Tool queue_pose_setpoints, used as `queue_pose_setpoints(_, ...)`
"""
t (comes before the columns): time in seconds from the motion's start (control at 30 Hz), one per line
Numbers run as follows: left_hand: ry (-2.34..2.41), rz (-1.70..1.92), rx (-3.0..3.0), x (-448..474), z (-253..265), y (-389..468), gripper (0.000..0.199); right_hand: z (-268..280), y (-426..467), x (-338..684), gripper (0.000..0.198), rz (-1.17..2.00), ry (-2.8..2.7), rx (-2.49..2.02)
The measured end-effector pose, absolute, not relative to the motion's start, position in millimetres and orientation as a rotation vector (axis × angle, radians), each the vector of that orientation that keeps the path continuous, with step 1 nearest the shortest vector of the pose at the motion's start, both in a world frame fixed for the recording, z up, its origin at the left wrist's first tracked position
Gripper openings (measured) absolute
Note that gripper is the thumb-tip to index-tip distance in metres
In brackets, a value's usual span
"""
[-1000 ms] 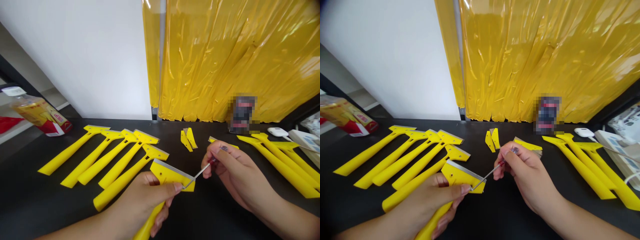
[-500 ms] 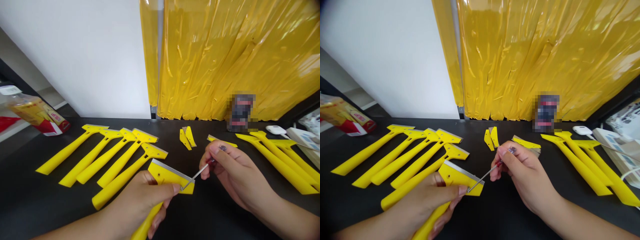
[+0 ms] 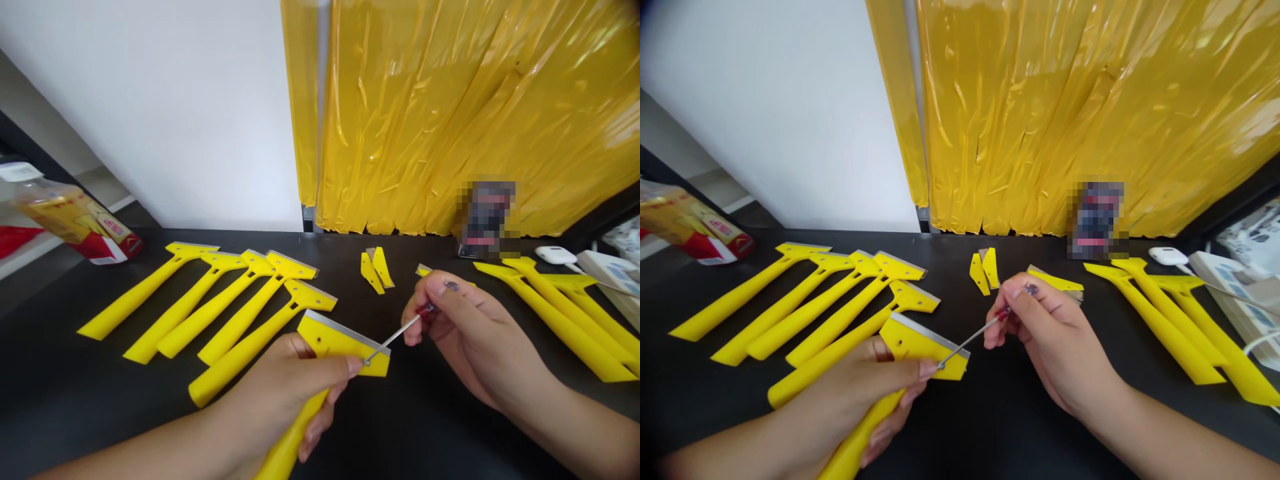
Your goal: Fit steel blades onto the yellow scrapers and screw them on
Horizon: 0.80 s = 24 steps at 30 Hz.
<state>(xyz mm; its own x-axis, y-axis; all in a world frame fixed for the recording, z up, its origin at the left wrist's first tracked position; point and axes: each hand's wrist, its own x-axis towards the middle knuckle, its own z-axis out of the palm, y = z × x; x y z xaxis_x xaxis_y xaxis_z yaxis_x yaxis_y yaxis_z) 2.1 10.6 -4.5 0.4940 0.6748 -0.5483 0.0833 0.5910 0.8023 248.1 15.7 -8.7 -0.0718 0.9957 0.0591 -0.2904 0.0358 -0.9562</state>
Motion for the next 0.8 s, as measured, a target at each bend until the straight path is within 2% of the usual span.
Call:
queue_pose_setpoints(0.3, 1.004, 0.461, 0.829, 2.1, -4.5, 11.3, 0.048, -8.0, 18.2, 246.1, 0.032, 1.359, -1.082, -0.893)
queue_pose_setpoints(0.8, 0.985, 0.476, 0.822, 4.5, -1.9, 11.9, 0.044, -5.2, 16.3, 245.5, 0.03, 1.293, -1.078, -0.944)
